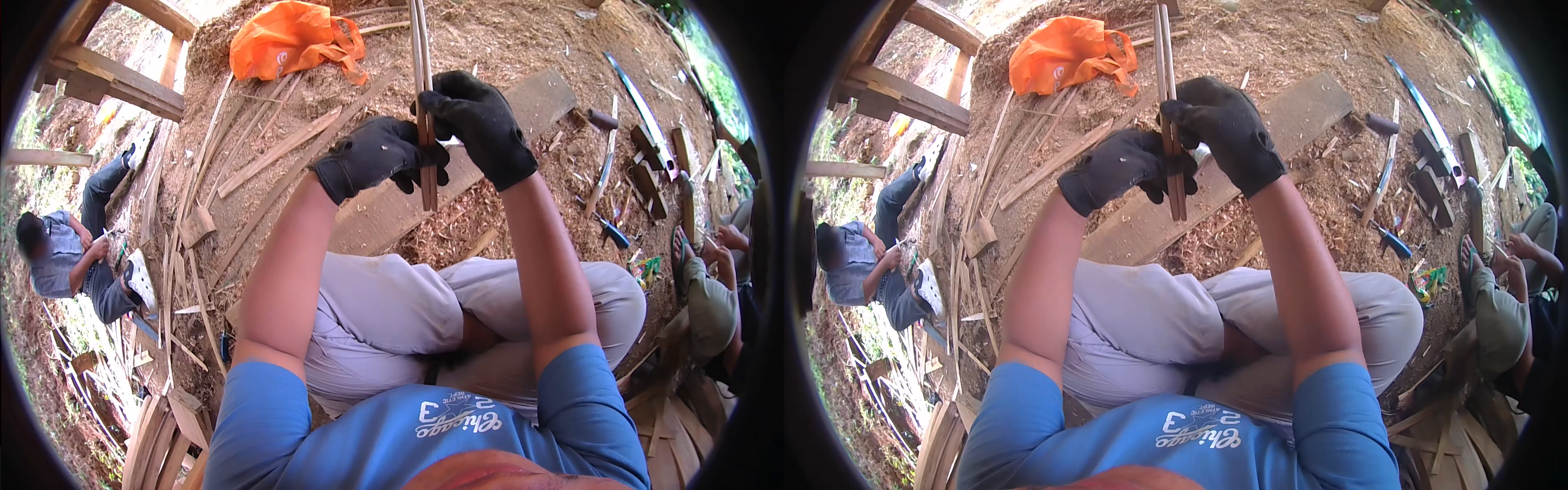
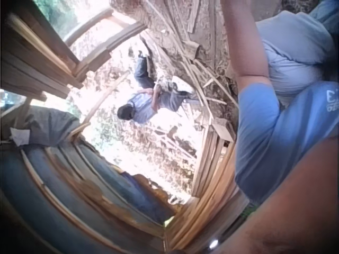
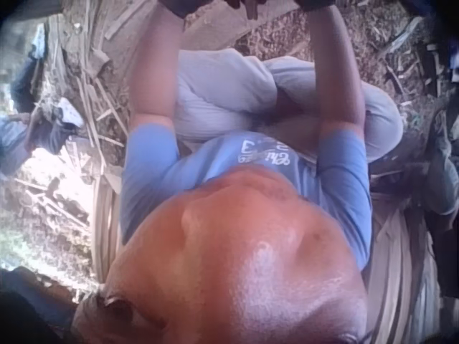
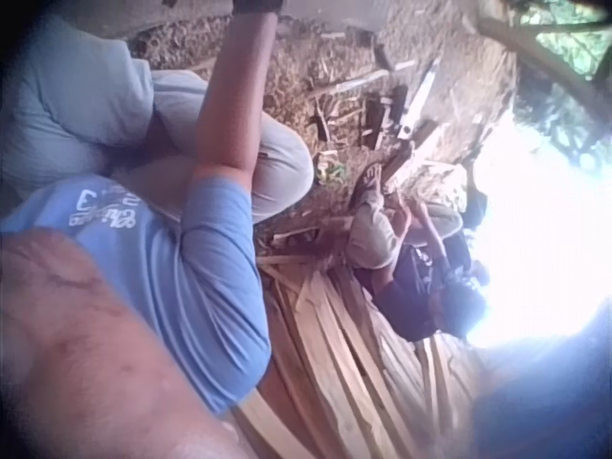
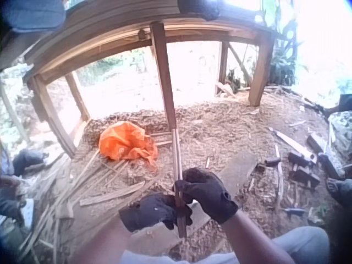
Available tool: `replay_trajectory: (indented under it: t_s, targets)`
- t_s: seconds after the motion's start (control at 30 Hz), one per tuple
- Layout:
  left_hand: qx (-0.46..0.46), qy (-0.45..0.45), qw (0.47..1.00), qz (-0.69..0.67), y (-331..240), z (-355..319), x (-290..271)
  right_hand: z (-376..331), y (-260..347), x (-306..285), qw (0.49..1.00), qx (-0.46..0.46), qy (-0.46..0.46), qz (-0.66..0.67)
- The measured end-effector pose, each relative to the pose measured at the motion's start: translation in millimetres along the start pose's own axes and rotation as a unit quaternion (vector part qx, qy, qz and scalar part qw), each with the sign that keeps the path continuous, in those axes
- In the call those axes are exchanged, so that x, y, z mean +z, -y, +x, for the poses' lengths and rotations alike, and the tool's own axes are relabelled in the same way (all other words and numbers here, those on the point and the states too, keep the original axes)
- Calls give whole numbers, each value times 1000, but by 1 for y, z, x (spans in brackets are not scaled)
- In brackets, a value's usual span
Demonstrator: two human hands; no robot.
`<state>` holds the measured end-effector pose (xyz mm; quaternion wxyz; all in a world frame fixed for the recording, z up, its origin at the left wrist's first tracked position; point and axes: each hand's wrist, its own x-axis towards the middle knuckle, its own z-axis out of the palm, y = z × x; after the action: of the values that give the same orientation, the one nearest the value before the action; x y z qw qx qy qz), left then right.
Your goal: The person sits on the ground and uses a knife to sharpen a thin wooden stick. They hold the stick with both hands and scrape the blade along its length to remove bark and smooth the surface. The person repeatedly rotates the stick to work on different sides.
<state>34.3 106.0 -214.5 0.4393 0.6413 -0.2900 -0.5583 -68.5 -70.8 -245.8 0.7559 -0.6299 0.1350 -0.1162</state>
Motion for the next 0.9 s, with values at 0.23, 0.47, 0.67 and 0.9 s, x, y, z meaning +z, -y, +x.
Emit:
replay_trajectory:
  t_s: [0.23, 0.47, 0.67, 0.9]
  targets:
    - [18, -23, 998, 55, -3, -1, 4, -6, 15, 6, 999, 16, -23, -38]
    - [36, -39, 989, 140, -6, -3, 1, -10, 25, 12, 991, -49, -40, -116]
    - [49, -48, 986, 151, -10, -4, 1, -10, 25, 10, 984, -80, -46, -154]
    - [62, -48, 993, 91, 3, -4, 2, -7, 11, 9, 988, -97, -42, -110]
